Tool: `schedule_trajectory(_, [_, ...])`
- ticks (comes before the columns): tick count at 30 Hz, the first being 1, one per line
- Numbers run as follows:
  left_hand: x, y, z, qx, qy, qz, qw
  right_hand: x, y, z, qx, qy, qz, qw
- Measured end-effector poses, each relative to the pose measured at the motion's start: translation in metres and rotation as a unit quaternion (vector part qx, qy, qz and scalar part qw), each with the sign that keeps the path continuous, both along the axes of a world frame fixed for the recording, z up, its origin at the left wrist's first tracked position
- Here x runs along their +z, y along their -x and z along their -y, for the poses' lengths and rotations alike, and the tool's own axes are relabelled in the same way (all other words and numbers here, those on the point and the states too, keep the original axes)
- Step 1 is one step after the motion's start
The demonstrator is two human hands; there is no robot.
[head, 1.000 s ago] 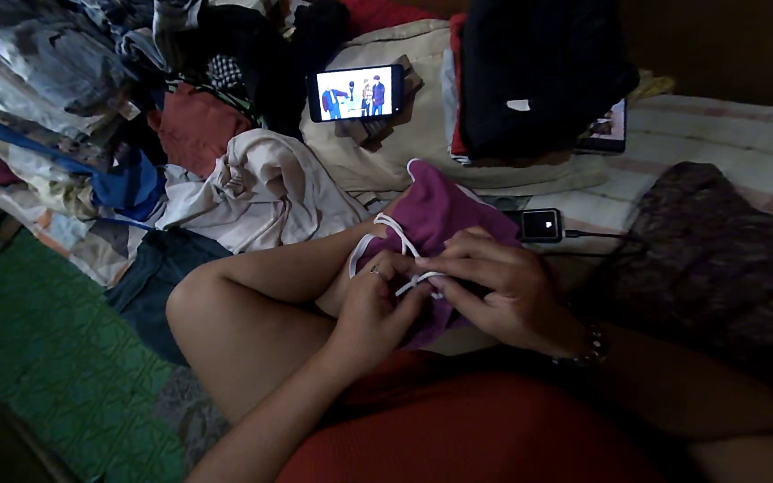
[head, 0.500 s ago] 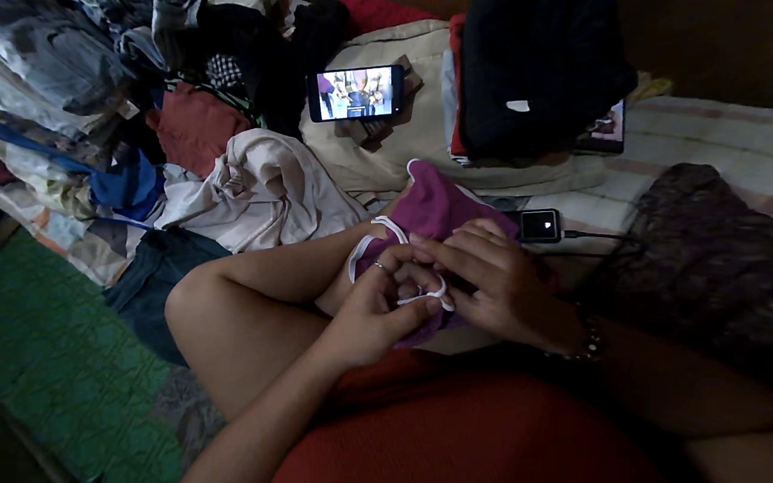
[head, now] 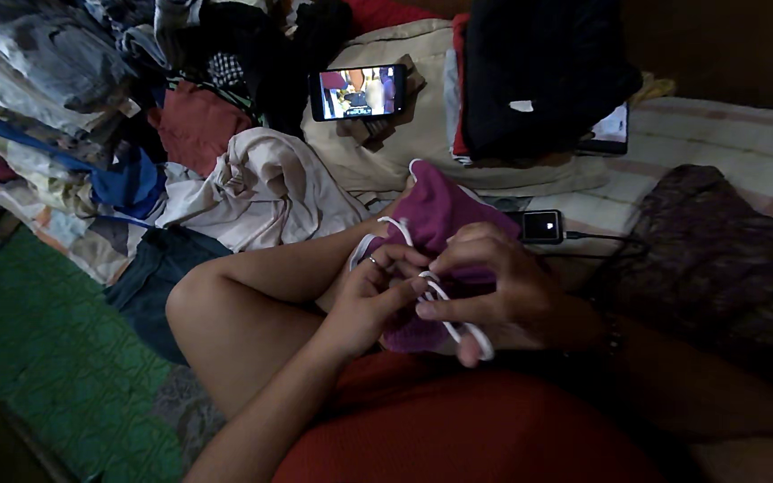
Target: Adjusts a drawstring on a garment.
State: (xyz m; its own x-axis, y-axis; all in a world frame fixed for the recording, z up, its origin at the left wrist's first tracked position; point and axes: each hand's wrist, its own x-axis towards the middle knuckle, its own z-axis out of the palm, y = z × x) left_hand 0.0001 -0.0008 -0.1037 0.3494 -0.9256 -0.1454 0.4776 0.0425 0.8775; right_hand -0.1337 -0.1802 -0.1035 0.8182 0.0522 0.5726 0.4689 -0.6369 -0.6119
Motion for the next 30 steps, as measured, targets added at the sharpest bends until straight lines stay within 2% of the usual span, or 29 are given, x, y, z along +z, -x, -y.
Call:
schedule_trajectory(4, [0.0,-0.002,0.002,0.029,-0.036,0.085,0.995,0.012,0.002,0.011,0.038,-0.206,-0.055,0.976])
schedule_trajectory(8, [-0.003,-0.007,-0.001,0.086,-0.058,0.101,0.989,0.027,0.007,0.043,0.035,-0.46,-0.05,0.886])
schedule_trajectory(10, [-0.002,-0.008,-0.002,0.103,-0.061,0.104,0.987,0.034,0.009,0.058,0.019,-0.543,-0.015,0.839])
schedule_trajectory(12, [0.0,-0.009,-0.003,0.098,-0.062,0.151,0.982,0.038,0.013,0.068,-0.011,-0.575,-0.018,0.818])
schedule_trajectory(16, [0.004,-0.014,-0.003,0.015,-0.055,0.312,0.948,0.038,0.02,0.082,-0.039,-0.556,-0.045,0.829])
schedule_trajectory(23, [0.014,-0.042,-0.027,-0.007,-0.1,0.408,0.907,0.05,0.046,0.116,-0.124,-0.517,0.018,0.847])
schedule_trajectory(26, [0.015,-0.051,-0.039,-0.007,-0.125,0.431,0.894,0.053,0.052,0.135,-0.163,-0.485,-0.044,0.858])
schedule_trajectory(28, [0.01,-0.05,-0.042,-0.011,-0.142,0.441,0.886,0.054,0.047,0.138,-0.245,-0.373,-0.151,0.882])
schedule_trajectory(29, [0.006,-0.048,-0.042,-0.015,-0.151,0.446,0.882,0.055,0.043,0.136,-0.302,-0.257,-0.214,0.893])
schedule_trajectory(30, [0.001,-0.045,-0.042,-0.022,-0.16,0.449,0.879,0.055,0.04,0.134,-0.351,-0.107,-0.292,0.883])
